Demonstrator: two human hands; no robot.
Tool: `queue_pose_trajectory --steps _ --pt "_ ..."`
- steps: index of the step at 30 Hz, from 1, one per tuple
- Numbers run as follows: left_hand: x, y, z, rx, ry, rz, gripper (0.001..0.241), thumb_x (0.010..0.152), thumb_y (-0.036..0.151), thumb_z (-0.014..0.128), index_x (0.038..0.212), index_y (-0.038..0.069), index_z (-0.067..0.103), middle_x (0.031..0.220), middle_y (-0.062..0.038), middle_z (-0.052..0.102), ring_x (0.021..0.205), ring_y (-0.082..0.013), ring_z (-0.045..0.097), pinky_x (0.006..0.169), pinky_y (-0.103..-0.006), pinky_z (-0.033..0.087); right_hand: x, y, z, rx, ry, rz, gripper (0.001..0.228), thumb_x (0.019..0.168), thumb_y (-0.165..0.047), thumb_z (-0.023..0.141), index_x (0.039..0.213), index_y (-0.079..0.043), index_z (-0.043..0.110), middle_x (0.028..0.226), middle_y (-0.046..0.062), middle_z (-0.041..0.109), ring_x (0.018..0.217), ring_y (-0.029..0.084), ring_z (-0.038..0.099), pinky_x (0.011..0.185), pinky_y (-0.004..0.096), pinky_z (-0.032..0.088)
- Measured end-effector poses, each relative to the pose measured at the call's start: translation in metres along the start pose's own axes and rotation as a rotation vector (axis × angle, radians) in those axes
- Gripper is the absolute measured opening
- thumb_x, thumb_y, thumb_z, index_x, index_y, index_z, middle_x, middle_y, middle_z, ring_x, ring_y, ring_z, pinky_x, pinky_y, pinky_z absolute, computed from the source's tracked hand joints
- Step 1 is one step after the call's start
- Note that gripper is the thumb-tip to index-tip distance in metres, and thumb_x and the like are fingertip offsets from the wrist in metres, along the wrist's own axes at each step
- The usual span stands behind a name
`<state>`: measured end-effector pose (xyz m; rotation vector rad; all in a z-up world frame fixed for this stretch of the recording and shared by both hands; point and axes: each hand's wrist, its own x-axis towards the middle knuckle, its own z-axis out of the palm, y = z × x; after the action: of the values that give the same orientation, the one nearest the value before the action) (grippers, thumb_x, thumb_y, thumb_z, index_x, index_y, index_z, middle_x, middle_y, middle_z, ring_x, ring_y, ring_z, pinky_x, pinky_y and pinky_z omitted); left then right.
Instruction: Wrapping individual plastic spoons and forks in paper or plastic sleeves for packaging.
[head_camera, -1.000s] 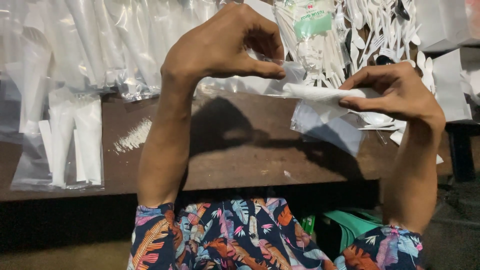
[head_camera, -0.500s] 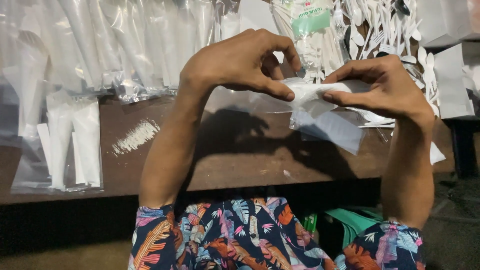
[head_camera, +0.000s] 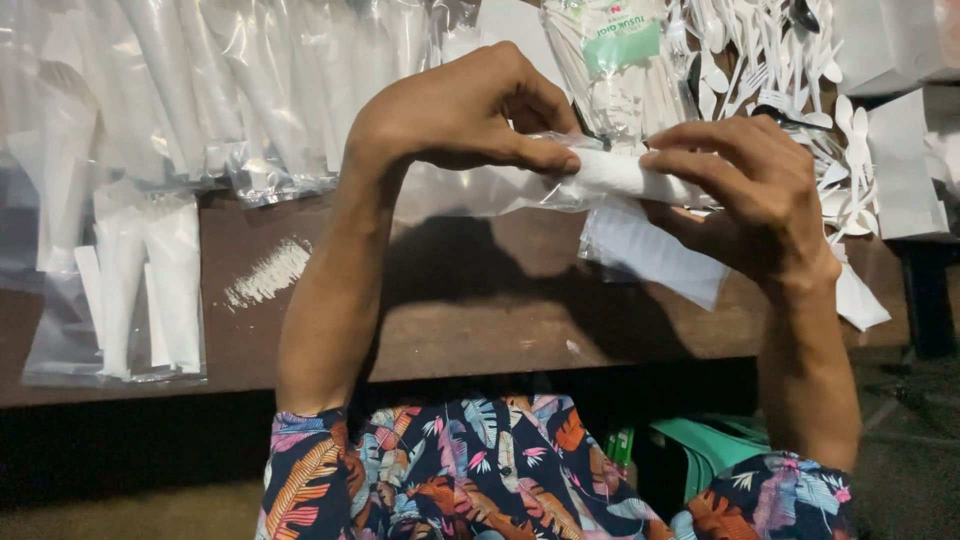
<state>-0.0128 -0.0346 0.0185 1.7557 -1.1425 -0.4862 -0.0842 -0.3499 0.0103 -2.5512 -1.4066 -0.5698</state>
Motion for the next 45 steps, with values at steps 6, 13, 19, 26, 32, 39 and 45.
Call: queue_pose_trajectory --steps 6,13,19,26,32,39,45 --pt "0.003 -0.003 0.003 -0.046 0.016 -0.001 0.026 0.094 0.03 0.076 0.11 0.009 0.077 0.081 0.003 0.076 0.055 -0.0019 0.054 0.042 -0.0179 0.033 -0.001 0.002 0.002 -0.262 0.17 -0.2 0.025 0.105 -0.015 0.085 0.122 -0.003 0.072 0.109 0.019 0.083 0.086 0.026 0.076 0.077 0.041 0.056" --pt "0.01 -0.003 0.013 -0.069 0.038 0.016 0.026 0.092 0.031 0.079 0.107 0.01 0.077 0.08 0.002 0.071 0.059 -0.004 0.055 0.044 -0.0187 0.039 0.024 -0.008 0.004 -0.339 0.242 -0.426 0.014 0.099 0.003 0.08 0.113 -0.002 0.078 0.102 0.017 0.084 0.088 0.028 0.078 0.085 0.041 0.054" --pt "0.018 -0.02 0.012 -0.046 0.107 0.154 0.027 0.089 0.02 0.084 0.108 0.004 0.075 0.099 -0.008 0.08 0.087 -0.0134 0.078 0.077 -0.0217 0.063 0.003 0.014 0.03 -0.163 0.243 -0.224 0.041 0.097 -0.007 0.091 0.129 -0.001 0.066 0.125 0.022 0.07 0.111 0.034 0.067 0.1 0.048 0.048" --pt "0.015 -0.018 0.008 0.017 0.22 0.184 0.02 0.091 0.016 0.085 0.105 0.005 0.075 0.1 -0.006 0.079 0.089 -0.0129 0.076 0.081 -0.0212 0.063 0.008 -0.002 0.014 0.816 0.336 0.676 0.047 0.104 -0.018 0.069 0.143 0.001 0.051 0.137 0.015 0.059 0.124 0.024 0.061 0.103 0.03 0.058" --pt "0.022 -0.031 0.013 0.171 0.368 0.27 0.03 0.091 0.022 0.089 0.109 0.004 0.074 0.101 -0.008 0.076 0.088 -0.0178 0.071 0.07 -0.0275 0.056 0.016 -0.014 0.02 0.787 0.401 0.668 0.019 0.108 0.004 0.073 0.124 0.008 0.063 0.11 0.018 0.069 0.096 0.023 0.073 0.084 0.024 0.064" --pt "0.027 -0.025 0.021 0.175 0.433 0.243 0.033 0.088 0.022 0.091 0.108 0.004 0.072 0.099 -0.009 0.078 0.09 -0.0173 0.076 0.076 -0.0275 0.062 0.032 -0.023 0.031 0.72 0.358 0.626 0.018 0.106 0.0 0.076 0.119 0.004 0.065 0.111 0.017 0.07 0.097 0.023 0.073 0.083 0.025 0.062" --pt "0.027 -0.032 0.02 0.2 0.473 0.206 0.034 0.087 0.023 0.092 0.108 0.004 0.073 0.1 -0.009 0.078 0.09 -0.0171 0.075 0.072 -0.027 0.062 0.032 -0.017 0.03 0.716 0.305 0.659 0.014 0.108 -0.002 0.074 0.119 0.005 0.069 0.109 0.016 0.072 0.091 0.02 0.07 0.077 0.022 0.057"
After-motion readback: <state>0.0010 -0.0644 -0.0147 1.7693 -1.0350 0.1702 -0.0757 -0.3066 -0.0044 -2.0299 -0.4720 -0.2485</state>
